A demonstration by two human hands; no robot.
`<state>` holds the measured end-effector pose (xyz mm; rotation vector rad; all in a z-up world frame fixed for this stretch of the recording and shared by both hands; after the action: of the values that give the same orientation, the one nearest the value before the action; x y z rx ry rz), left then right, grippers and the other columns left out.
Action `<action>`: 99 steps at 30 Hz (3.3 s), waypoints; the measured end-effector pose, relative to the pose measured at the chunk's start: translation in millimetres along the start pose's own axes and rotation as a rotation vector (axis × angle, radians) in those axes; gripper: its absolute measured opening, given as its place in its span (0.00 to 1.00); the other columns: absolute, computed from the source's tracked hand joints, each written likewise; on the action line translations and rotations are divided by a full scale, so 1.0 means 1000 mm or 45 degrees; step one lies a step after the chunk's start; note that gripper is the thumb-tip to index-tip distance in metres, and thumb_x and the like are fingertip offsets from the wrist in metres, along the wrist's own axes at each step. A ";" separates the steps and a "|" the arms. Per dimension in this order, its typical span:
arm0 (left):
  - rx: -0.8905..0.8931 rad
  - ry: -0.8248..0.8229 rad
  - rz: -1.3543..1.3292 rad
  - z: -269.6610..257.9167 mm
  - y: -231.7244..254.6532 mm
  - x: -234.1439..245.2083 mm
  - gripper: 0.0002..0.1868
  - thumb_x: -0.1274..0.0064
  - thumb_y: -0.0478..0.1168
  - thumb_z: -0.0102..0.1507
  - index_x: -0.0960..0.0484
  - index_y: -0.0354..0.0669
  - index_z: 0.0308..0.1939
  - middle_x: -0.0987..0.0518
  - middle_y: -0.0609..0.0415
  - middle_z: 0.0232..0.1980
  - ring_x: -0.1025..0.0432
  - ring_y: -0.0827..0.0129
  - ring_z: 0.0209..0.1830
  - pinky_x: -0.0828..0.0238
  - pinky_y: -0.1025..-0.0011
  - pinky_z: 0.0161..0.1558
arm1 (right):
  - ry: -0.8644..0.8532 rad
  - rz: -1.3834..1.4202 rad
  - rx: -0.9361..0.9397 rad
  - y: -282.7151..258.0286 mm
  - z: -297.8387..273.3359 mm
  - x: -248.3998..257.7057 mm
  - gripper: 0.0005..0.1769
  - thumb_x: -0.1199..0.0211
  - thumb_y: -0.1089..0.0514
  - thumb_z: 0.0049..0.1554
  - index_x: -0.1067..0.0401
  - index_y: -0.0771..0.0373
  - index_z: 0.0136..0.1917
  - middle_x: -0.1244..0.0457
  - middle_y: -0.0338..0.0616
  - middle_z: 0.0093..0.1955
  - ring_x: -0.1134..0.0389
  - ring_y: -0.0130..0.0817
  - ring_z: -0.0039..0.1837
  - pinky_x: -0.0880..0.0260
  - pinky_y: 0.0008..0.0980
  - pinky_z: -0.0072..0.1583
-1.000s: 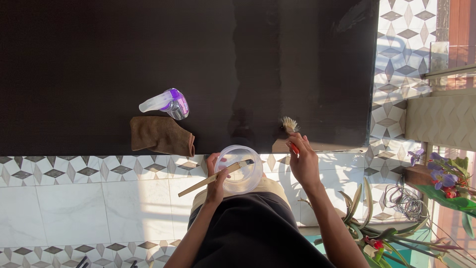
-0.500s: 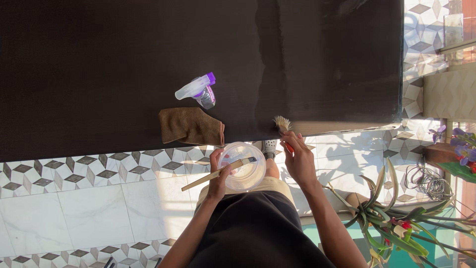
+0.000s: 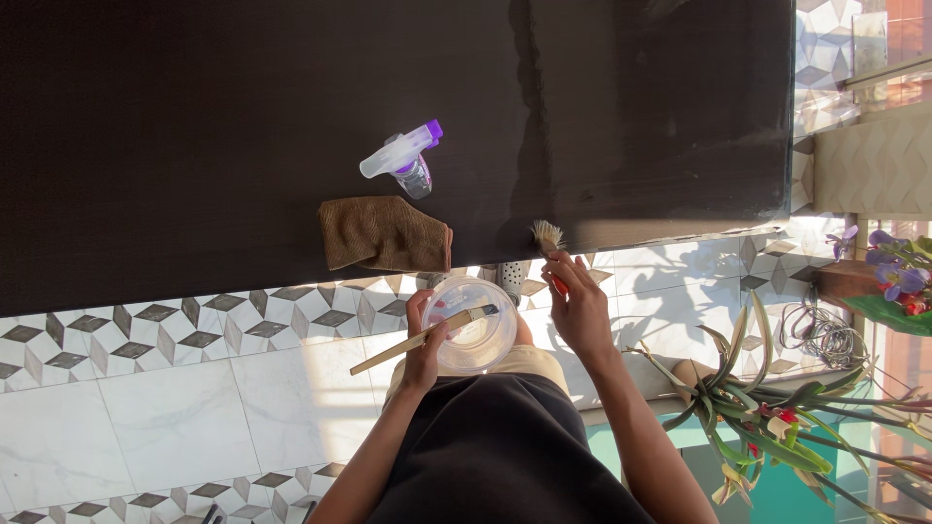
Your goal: The person paints a black table with a brush, dipping the brush into a plastic container of liquid and applying it to the surface in long strokes.
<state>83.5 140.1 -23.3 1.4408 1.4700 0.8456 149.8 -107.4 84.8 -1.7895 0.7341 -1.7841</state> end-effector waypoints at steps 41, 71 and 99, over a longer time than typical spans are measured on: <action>-0.124 0.073 -0.056 0.022 0.033 0.010 0.29 0.57 0.45 0.64 0.44 0.45 0.68 0.33 0.45 0.58 0.30 0.68 0.51 0.28 0.70 0.43 | -0.086 0.021 0.138 -0.018 0.045 -0.028 0.07 0.40 0.67 0.60 0.27 0.66 0.53 0.31 0.47 0.61 0.27 0.49 0.58 0.41 0.49 0.74; -0.092 0.126 -0.083 0.092 0.055 -0.049 0.29 0.56 0.42 0.63 0.42 0.45 0.67 0.33 0.45 0.58 0.33 0.69 0.45 0.31 0.68 0.46 | -0.264 0.212 0.339 -0.001 0.149 -0.001 0.10 0.41 0.70 0.58 0.28 0.65 0.53 0.31 0.46 0.61 0.27 0.47 0.61 0.41 0.47 0.76; -0.048 0.117 -0.115 0.129 0.070 -0.062 0.28 0.57 0.40 0.64 0.42 0.44 0.68 0.32 0.47 0.57 0.31 0.72 0.48 0.30 0.70 0.46 | -0.228 0.201 0.397 -0.010 0.207 0.006 0.12 0.40 0.71 0.56 0.27 0.66 0.53 0.33 0.52 0.63 0.33 0.52 0.67 0.39 0.50 0.73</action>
<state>225.4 71.0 -0.2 1.3129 1.5675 0.8887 356.9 -109.1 93.8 -1.6096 0.4806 -1.5178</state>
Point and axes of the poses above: each hand's wrist, its own z-axis towards the middle knuckle, its own x-axis out of the back of the hand, y = z × x, the point moved 8 cm from there along z, towards the middle knuckle
